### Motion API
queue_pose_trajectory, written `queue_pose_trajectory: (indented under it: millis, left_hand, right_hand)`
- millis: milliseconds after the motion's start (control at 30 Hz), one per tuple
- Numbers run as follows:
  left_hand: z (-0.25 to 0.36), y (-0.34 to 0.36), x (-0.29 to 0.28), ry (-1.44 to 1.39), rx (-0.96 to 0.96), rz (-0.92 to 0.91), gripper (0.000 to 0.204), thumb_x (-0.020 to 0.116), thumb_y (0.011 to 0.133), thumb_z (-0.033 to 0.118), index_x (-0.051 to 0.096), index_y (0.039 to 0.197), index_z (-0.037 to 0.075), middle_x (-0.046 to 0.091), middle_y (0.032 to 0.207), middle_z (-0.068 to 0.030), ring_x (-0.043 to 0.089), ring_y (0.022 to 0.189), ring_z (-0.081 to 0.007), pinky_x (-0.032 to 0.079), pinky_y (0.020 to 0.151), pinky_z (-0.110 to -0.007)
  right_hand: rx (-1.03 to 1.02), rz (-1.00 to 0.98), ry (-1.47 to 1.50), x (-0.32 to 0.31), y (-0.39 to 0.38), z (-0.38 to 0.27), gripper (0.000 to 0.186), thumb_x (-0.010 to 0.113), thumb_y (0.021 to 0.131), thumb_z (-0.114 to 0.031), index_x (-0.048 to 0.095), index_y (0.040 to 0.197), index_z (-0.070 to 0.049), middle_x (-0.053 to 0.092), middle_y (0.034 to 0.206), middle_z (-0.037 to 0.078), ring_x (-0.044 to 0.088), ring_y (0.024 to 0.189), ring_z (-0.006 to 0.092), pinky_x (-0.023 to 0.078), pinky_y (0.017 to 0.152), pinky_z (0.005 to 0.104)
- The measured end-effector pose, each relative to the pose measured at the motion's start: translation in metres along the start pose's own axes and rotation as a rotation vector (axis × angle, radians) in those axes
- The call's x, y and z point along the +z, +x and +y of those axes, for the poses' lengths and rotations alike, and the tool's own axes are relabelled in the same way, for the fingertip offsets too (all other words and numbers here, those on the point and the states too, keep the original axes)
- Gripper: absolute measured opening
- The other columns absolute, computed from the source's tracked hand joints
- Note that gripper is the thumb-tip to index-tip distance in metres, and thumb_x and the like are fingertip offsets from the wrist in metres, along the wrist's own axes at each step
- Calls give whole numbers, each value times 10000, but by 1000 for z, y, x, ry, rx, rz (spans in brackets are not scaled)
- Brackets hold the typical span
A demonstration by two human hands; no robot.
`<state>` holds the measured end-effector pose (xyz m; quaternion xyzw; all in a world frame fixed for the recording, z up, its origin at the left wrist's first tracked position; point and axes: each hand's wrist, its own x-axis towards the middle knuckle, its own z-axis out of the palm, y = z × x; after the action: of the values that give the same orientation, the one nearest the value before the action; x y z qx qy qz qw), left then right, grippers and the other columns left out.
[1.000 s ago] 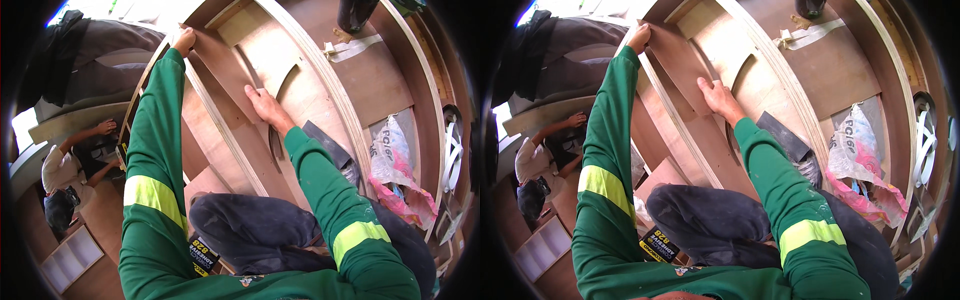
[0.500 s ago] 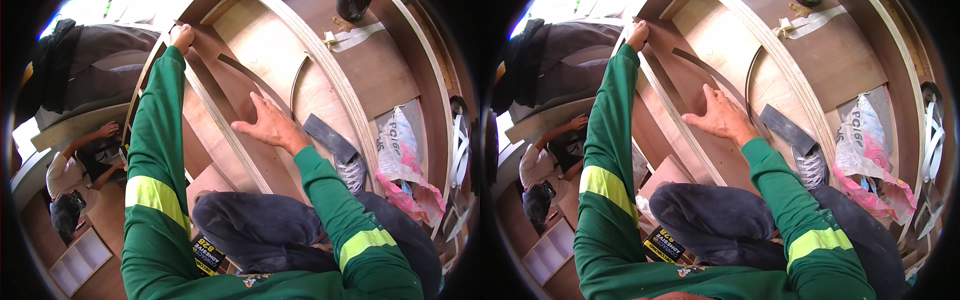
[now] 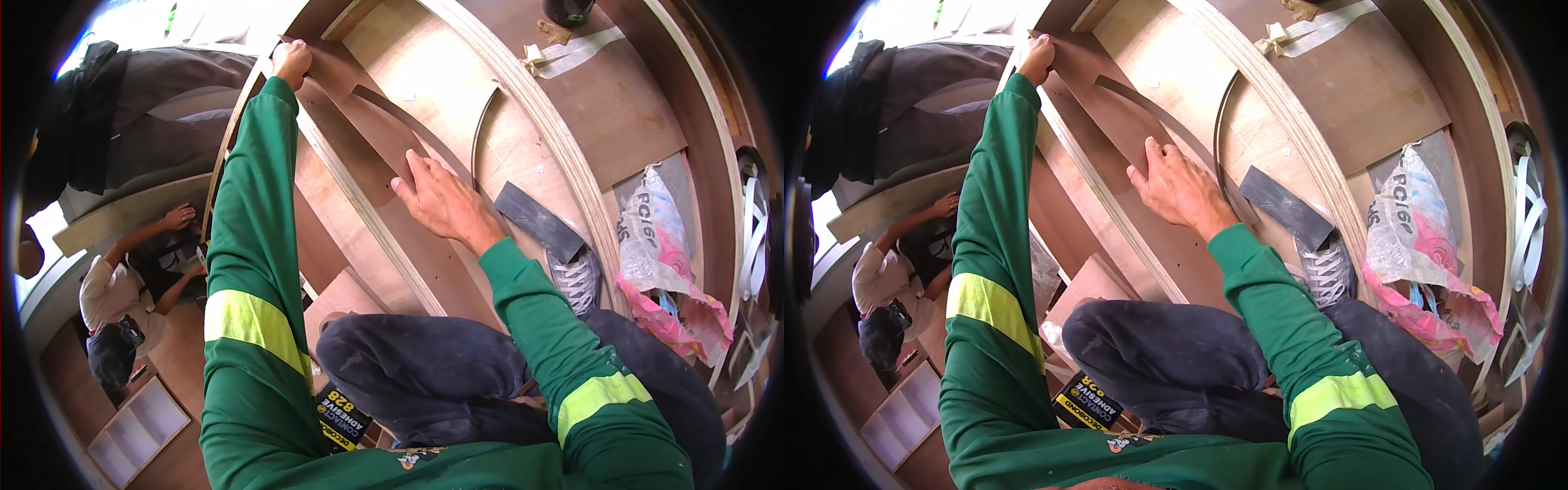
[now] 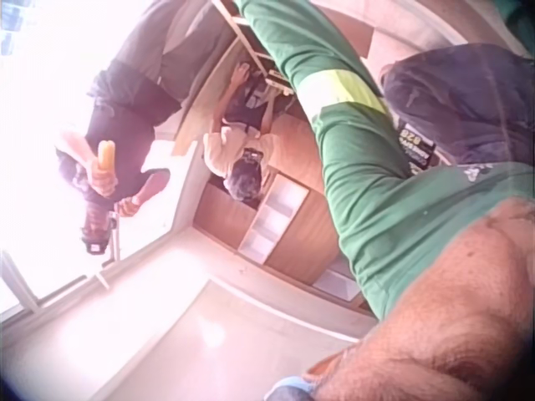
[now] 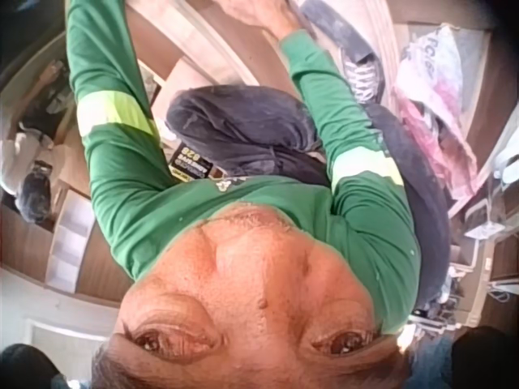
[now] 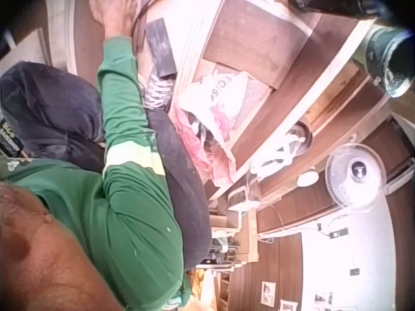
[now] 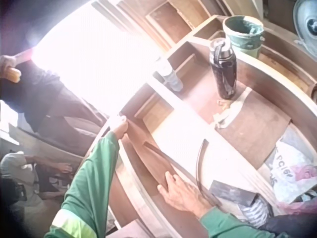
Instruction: The person measures and marks a piece of wood with a pencil and ruler, then uses scissors to cut the wood along the marked line. They then place the cut piece into a wooden structure.
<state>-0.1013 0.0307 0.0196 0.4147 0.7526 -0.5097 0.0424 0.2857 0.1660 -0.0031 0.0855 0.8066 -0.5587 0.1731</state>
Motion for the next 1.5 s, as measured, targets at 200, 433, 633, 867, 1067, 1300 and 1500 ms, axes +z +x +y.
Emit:
queue_pose_trajectory:
  millis: [200,433,633,867,1067,1300,1500]
  left_hand:
    - [2,0,-1,-36,-32,58,248,776,752,31,766,999,46,689,1139,-148,717,1059,-288,585,851,-360]
    - [-11,-10,18,24,93,155,192,752,803,92,757,985,34,677,1121,-149,704,981,-285,570,821,-384]
    - [-32,-66,-15,-1521,-419,208,514,710,747,-65,622,1252,-26,686,1133,-182,638,1087,-346,536,947,-402]
    - [-66,-199,-104,-2275,-936,705,309,700,951,214,677,1143,-26,675,1158,-113,678,972,-212,573,833,-364]
    - [-83,-239,-161,-2073,-763,608,335,650,981,272,622,1202,21,656,1034,-90,623,1011,-190,509,823,-365]
    - [-98,-224,-157,-1539,-575,505,853,483,948,688,436,1440,-6,587,1301,-247,583,1188,-344,487,1004,-459]
    - [171,-169,-145,-1968,-642,-24,1289,603,846,815,102,1568,-128,379,1477,-447,435,1372,-567,394,1138,-557]
  right_hand:
    - [73,-75,15,-11,-1,-7,724,414,1064,-507,357,1550,27,465,1517,280,476,1397,409,402,1158,468]
    - [30,-152,49,-14,-6,-12,697,396,1078,-480,370,1535,46,478,1503,280,486,1390,409,412,1154,462]
    - [-20,-358,-34,-39,-38,-54,807,480,1032,-551,320,1556,41,447,1514,285,484,1391,415,431,1117,548]
    - [-213,-122,-153,-27,-67,-86,1236,730,765,-752,229,1591,20,422,1472,235,457,1384,412,434,1059,623]
    - [-365,478,-315,-9,-61,-128,527,660,952,-146,480,1424,3,567,1283,173,612,1151,375,530,889,517]
    - [-342,402,-268,-102,-65,-101,265,565,1020,-157,655,1191,25,675,1079,214,666,1012,379,540,924,468]
    - [-189,488,-354,-138,-57,-43,398,570,1023,-238,631,1293,48,666,1210,273,631,1152,446,499,1013,470]
